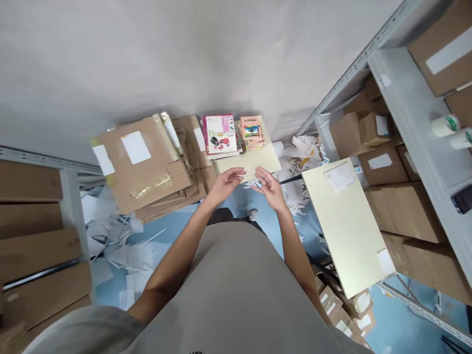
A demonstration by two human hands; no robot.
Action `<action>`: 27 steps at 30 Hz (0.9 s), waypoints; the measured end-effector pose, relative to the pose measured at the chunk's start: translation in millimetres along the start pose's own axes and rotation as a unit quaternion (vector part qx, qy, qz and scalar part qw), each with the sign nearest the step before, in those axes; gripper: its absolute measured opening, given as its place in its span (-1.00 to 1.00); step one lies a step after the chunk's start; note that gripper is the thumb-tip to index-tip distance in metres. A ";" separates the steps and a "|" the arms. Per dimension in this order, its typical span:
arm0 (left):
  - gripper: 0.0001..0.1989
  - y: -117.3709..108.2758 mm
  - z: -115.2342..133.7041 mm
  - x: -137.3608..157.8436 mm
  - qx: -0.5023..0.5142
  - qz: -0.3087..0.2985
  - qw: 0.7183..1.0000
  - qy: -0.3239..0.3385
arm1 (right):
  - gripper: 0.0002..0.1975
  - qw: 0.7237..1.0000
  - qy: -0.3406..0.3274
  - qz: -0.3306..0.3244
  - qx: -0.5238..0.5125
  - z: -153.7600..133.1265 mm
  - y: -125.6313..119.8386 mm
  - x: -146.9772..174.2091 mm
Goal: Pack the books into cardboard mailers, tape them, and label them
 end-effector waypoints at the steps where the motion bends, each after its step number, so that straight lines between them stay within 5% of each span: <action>1: -0.31 -16.0 -0.6 3.8 -0.001 0.010 1.000 0.002 | -0.25 1.000 0.016 -0.014 -0.003 4.5 19.5 -8.2; 6: -0.21 -103.2 -11.9 23.5 0.007 0.052 0.999 0.010 | -0.29 0.990 0.132 -0.051 0.001 55.4 121.6 -45.0; 12: -0.19 -227.1 -30.5 52.3 0.017 0.110 0.993 -0.031 | -0.58 0.952 0.301 0.047 -0.020 148.2 224.2 -69.3; 15: -0.18 -288.0 -38.4 63.3 0.014 0.154 0.987 -0.053 | -0.62 0.936 0.338 0.078 -0.055 172.3 249.7 -70.9; 20: -0.11 -361.0 -45.0 70.0 0.016 0.197 0.978 -0.061 | -0.52 0.943 0.294 0.144 -0.056 178.9 265.8 -64.8; 27: -0.12 -388.2 -41.9 68.3 0.019 0.198 0.979 -0.052 | -0.50 0.956 0.212 0.173 -0.109 161.9 299.9 -55.1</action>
Point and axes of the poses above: each hand's wrist, its own x-axis away from the middle knuckle, its own y-axis out of the palm, z = x × y, the point moved 1 cm from there along -x, towards the middle knuckle, and after that the axes turned 2 degrees about y, right-handed, at the moved point
